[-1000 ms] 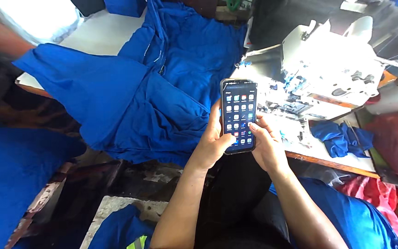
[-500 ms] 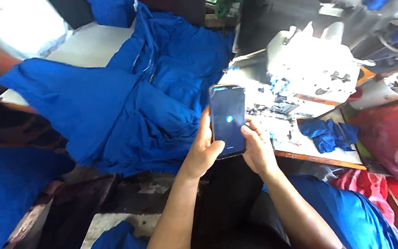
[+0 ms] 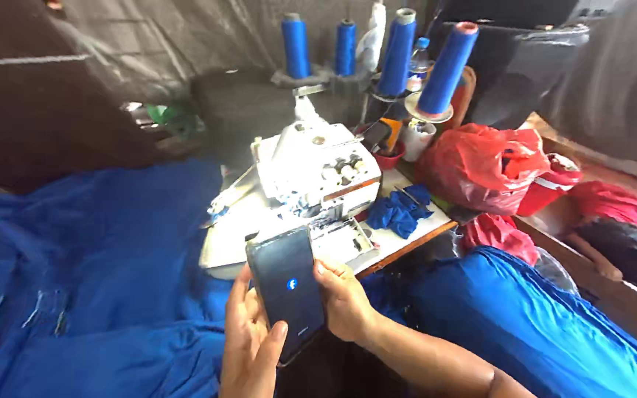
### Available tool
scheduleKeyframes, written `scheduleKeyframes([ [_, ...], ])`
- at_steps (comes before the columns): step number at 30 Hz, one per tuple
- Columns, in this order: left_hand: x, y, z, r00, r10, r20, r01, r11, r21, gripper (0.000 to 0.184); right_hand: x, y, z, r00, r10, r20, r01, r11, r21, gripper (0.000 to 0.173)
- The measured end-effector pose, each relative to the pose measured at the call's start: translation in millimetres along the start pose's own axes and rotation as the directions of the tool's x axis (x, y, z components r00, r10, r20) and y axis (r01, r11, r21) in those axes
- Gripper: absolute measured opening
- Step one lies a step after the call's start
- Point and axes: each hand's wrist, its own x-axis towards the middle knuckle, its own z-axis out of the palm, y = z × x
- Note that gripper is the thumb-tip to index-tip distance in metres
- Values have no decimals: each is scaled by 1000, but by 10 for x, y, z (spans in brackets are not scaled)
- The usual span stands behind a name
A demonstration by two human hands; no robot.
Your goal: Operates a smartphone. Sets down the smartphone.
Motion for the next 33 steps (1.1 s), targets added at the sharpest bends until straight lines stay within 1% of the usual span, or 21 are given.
scheduleKeyframes([
  [3, 13, -89, 75, 996, -59, 66, 56, 998, 38, 88, 69, -336, -275, 987, -152, -52, 151, 988, -22, 32],
  [5, 12, -159, 62, 989, -76, 129, 72, 997, 36, 82, 120, -649, -514, 960, -239, -145, 233, 971, -59, 31],
  [8, -28, -200, 127, 975, -99, 200, 84, 993, 80, 69, 205, -1101, -971, 885, -372, -279, 341, 927, -155, 32],
  [10, -75, -250, 228, 965, -82, 251, 36, 983, 181, 62, 325, -1338, -1281, 826, -453, -336, 392, 889, -236, 34],
  [12, -101, -322, 323, 949, -42, 314, -83, 924, 374, 59, 535, -1501, -1613, 788, -513, -339, 403, 848, -346, 36],
  [14, -115, -341, 406, 932, -54, 357, -174, 799, 576, 53, 787, -1591, -1939, 785, -535, -312, 381, 814, -438, 39],
  [15, -119, -343, 443, 925, -74, 371, -206, 724, 658, 49, 921, -1611, -2068, 779, -545, -312, 372, 800, -470, 37],
  [18, -145, -355, 526, 920, -103, 379, -270, 536, 800, 42, 1285, -1621, -2353, 783, -553, -286, 328, 757, -565, 35],
  [20, -176, -376, 541, 916, -114, 384, -296, 455, 840, 39, 1469, -1616, -2453, 786, -558, -266, 292, 715, -635, 36],
  [22, -199, -390, 540, 913, -120, 389, -312, 405, 859, 36, 1623, -1617, -2546, 779, -567, -267, 259, 680, -686, 38],
  [25, -211, -402, 545, 914, -122, 387, -320, 373, 871, 35, 1775, -1651, -2618, 714, -601, -359, 221, 680, -699, 39],
  [29, -181, -387, 574, 905, -151, 399, -335, 327, 884, 35, 1971, -1793, -2689, 570, -668, -478, 310, 714, -628, 40],
  [30, -176, -382, 582, 903, -161, 399, -335, 319, 887, 35, 1995, -1837, -2691, 550, -676, -490, 319, 712, -625, 39],
  [33, -174, -372, 594, 900, -175, 399, -334, 311, 890, 35, 2039, -1933, -2738, 518, -693, -502, 318, 701, -639, 41],
])
